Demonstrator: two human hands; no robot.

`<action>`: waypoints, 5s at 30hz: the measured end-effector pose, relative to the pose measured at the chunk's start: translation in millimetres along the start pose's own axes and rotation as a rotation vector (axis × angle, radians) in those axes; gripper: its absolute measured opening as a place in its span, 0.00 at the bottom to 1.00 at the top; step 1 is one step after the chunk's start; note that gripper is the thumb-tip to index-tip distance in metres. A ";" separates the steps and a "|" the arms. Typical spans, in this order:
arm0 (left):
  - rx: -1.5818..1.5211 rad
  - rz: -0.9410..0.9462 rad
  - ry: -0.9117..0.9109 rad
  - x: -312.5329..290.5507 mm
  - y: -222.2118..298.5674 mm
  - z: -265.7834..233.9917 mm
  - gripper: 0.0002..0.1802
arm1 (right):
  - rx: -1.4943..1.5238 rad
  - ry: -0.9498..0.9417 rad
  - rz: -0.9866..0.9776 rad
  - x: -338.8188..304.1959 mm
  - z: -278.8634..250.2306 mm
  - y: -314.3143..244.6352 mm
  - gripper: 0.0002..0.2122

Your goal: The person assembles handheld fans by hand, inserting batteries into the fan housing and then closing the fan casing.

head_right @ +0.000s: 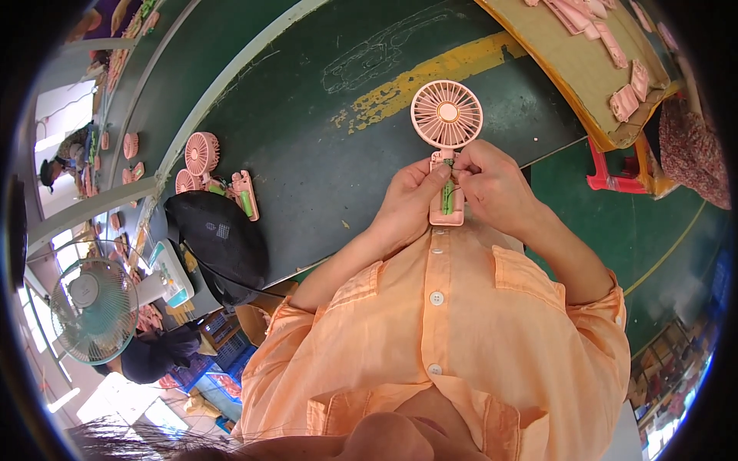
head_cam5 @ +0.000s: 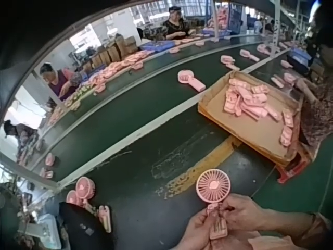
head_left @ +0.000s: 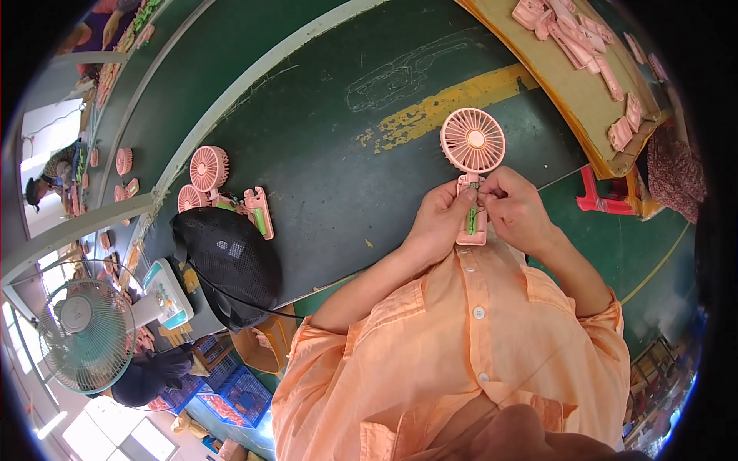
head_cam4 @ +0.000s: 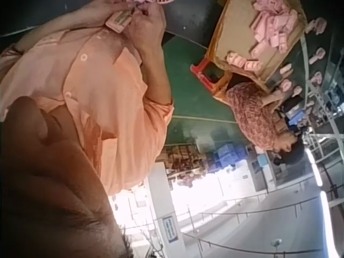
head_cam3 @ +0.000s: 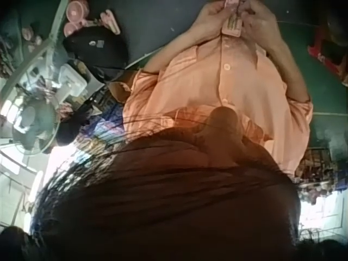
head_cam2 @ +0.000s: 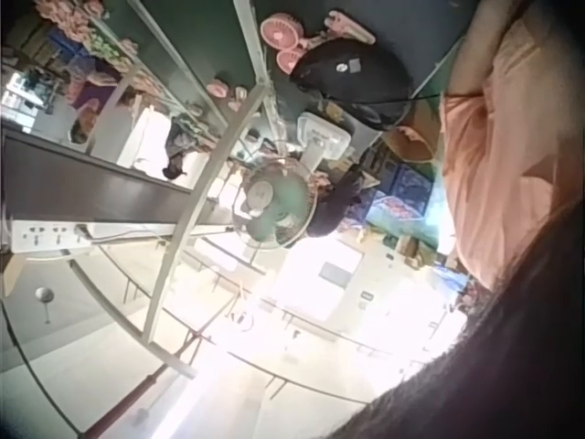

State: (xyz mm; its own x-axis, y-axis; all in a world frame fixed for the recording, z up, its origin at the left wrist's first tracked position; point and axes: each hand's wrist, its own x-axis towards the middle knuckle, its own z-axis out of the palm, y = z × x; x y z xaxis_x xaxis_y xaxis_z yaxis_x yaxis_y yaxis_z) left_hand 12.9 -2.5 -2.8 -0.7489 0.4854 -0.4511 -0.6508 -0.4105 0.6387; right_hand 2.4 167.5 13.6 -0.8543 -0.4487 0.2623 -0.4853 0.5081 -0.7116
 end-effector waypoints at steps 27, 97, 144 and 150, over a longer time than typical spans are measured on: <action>-0.176 0.066 0.070 4.4 -5.5 6.4 0.15 | 0.233 0.226 0.149 -15.9 4.5 -4.1 0.05; -0.140 0.030 0.113 0.2 -0.8 5.1 0.14 | -0.494 0.168 -0.206 14.2 -62.7 17.0 0.03; -0.259 0.123 -0.057 1.8 10.5 3.4 0.17 | -0.454 0.166 0.103 3.0 1.5 -45.9 0.10; -0.295 0.126 -0.032 1.4 9.0 6.7 0.14 | -0.417 0.158 0.015 13.0 14.4 -46.0 0.09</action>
State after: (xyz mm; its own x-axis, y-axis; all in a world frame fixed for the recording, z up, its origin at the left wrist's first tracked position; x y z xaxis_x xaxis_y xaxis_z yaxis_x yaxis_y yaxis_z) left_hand 6.8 -0.3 6.5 -0.8246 0.4388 -0.3570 -0.5649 -0.6728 0.4777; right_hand 16.2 127.7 40.4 -0.8642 -0.3377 0.3729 -0.4782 0.7816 -0.4005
